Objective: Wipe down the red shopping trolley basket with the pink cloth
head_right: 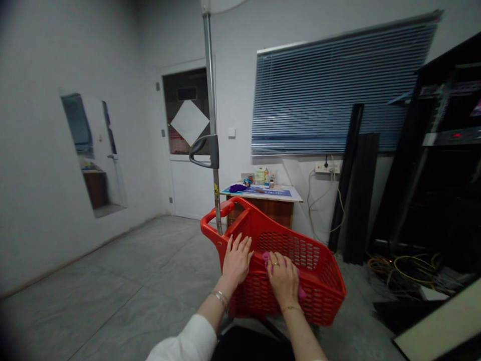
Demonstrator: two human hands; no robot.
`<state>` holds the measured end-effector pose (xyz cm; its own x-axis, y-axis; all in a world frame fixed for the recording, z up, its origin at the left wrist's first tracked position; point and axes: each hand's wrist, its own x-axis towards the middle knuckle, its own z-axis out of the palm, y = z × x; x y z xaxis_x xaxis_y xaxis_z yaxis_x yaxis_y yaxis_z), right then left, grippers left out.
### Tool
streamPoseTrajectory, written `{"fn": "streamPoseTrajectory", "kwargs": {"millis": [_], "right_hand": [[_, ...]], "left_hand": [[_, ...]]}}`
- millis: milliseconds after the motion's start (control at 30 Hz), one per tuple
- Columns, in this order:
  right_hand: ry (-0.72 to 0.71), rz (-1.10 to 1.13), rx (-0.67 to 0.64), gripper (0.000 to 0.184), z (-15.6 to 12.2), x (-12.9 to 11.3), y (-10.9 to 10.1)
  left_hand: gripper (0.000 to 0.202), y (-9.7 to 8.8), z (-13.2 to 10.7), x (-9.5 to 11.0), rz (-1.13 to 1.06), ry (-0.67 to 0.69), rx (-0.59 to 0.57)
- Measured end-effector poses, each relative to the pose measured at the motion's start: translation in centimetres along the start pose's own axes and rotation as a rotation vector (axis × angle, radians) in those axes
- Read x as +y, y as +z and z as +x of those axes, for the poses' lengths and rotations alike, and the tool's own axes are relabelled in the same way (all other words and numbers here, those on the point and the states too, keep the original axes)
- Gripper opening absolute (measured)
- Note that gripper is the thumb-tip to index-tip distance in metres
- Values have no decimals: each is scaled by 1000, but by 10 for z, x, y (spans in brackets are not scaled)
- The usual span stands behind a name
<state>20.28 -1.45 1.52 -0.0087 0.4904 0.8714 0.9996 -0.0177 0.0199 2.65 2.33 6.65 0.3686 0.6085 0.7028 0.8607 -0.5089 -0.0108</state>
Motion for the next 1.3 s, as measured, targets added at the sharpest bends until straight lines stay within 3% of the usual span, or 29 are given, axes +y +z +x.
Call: {"fn": "streamPoseTrajectory", "kwargs": {"millis": [200,300,367,433,600,700,800,1000,1100,1200,1300], "right_hand": [[42,-97,2,32,-31,86,-10],[104,-164,28,33,-38,105,-13],[169,-217,55,31,-36,98,-14],[201,-244,71,29,-27,76,-14],[77,-99,40,28,6,-10,-9],[40,-39,48,30,15,-35,-5],[12,-33,22,30,9,-19,-5],[48,-118,-28,32,-27,77,-13],[101,-167,6,33,-39,105,-17],[158,-223,66,31,-36,95,-16],[118,-177,79,27,-20,51,-11]], "left_hand": [[46,4,0,0,-15,3,4],[47,5,0,1,-9,2,10],[47,5,1,2,0,-5,4],[47,4,1,4,6,-14,-9],[46,1,1,4,8,-18,-1],[45,-1,0,2,14,-7,4],[46,-2,0,0,16,-3,2],[46,2,0,1,19,-6,-7],[46,4,0,2,14,-9,-6],[46,6,1,3,12,-11,-6],[46,5,1,4,14,-9,-7]]}}
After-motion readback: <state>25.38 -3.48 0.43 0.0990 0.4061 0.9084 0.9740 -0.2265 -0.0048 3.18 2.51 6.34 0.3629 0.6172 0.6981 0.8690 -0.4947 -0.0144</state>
